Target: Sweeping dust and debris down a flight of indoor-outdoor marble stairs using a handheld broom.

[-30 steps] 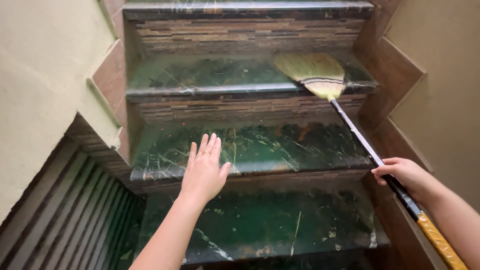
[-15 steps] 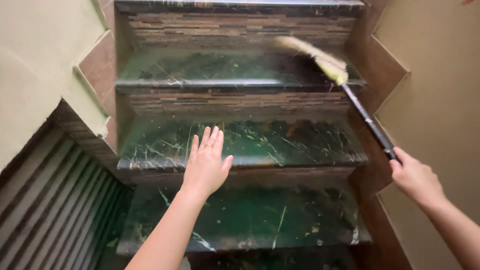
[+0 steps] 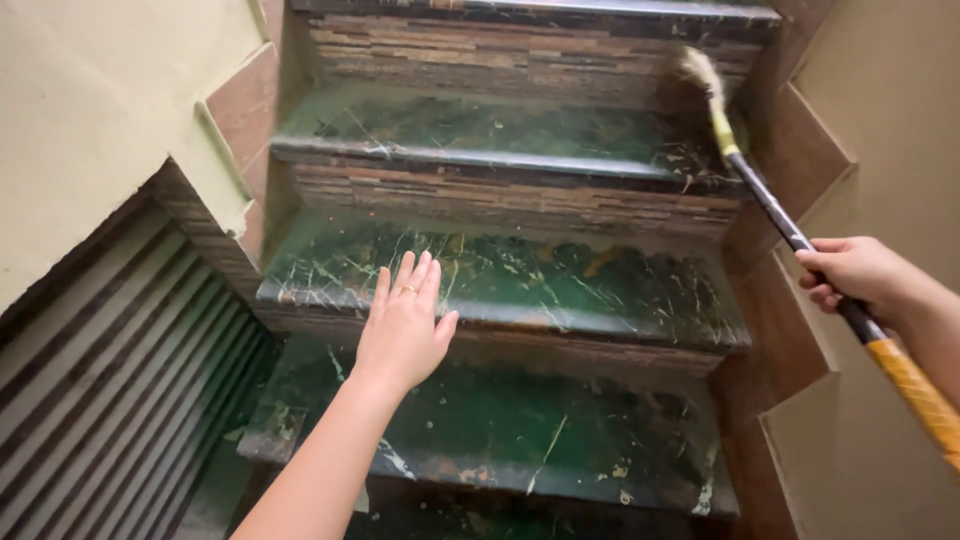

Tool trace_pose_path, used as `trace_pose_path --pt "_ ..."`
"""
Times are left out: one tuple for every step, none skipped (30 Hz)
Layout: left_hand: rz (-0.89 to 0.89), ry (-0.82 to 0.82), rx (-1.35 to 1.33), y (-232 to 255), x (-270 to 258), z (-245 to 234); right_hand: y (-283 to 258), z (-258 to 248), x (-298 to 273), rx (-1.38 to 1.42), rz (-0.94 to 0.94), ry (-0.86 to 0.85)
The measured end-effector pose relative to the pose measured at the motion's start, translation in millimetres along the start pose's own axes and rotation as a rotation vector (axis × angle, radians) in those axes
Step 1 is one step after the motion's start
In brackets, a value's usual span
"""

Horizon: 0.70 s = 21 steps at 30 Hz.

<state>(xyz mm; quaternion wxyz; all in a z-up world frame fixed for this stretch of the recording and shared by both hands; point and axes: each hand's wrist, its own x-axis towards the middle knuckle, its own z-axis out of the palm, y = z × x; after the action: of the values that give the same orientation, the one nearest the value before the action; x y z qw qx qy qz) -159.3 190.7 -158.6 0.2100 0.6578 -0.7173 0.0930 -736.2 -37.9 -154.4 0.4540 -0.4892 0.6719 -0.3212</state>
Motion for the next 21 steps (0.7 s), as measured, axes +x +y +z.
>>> trace_pose_path --pt "0.001 0.001 0.001 2 2 0 -10 1 -16 0.002 -0.001 0.0" --pt "0.001 -0.004 0.003 6 3 0 -19 0 -33 -0.04 0.003 -0.011" --pt "0.002 -0.009 0.004 9 4 1 -28 0 -51 -0.081 0.007 -0.023" --pt "0.004 -0.007 0.004 12 7 1 -34 1 -66 -0.081 0.005 -0.02" --pt "0.021 0.009 -0.011 15 10 2 -40 2 -82 -0.106 0.008 -0.025" --pt "0.037 0.02 -0.026 18 12 2 -44 4 -98 -0.132 0.015 -0.032" --pt "0.038 0.019 -0.027 20 12 2 -41 2 -106 -0.131 0.016 -0.032" --pt "0.037 0.016 -0.02 21 14 1 -40 0 -112 -0.132 -0.016 0.002" --pt "0.036 0.013 -0.014 23 16 -1 -39 -1 -119 -0.133 -0.047 0.035" --pt "0.032 0.013 -0.01 21 15 -1 -32 -4 -113 -0.132 -0.049 0.03" --pt "0.032 0.017 -0.006 20 14 -2 -26 -8 -106 -0.142 -0.063 0.065" --pt "0.035 0.023 -0.006 20 15 -2 -20 -13 -100 -0.151 -0.078 0.106" --pt "0.034 0.025 -0.004 21 16 -5 -20 -12 -97 -0.15 -0.08 0.105" --pt "0.026 0.015 0.001 22 15 -7 -19 -11 -93 -0.195 -0.105 0.127" --pt "0.018 0.004 0.007 23 13 -10 -19 -9 -90 -0.239 -0.13 0.15" --pt "0.015 0.006 0.011 22 12 -10 -11 -11 -69 -0.238 -0.133 0.145" --pt "0.016 0.008 0.019 21 12 -11 -3 -13 -48 -0.177 -0.093 0.118" --pt "0.018 0.01 0.023 21 10 -10 6 -17 -28 -0.117 -0.049 0.093" --pt "0.015 0.009 0.024 21 9 -10 1 -13 -22 -0.118 -0.05 0.09" --pt "0.013 0.007 0.025 20 8 -10 -3 -10 -18 -0.166 -0.019 0.054" --pt "0.01 0.005 0.026 20 7 -10 -7 -6 -13 -0.213 0.011 0.018"
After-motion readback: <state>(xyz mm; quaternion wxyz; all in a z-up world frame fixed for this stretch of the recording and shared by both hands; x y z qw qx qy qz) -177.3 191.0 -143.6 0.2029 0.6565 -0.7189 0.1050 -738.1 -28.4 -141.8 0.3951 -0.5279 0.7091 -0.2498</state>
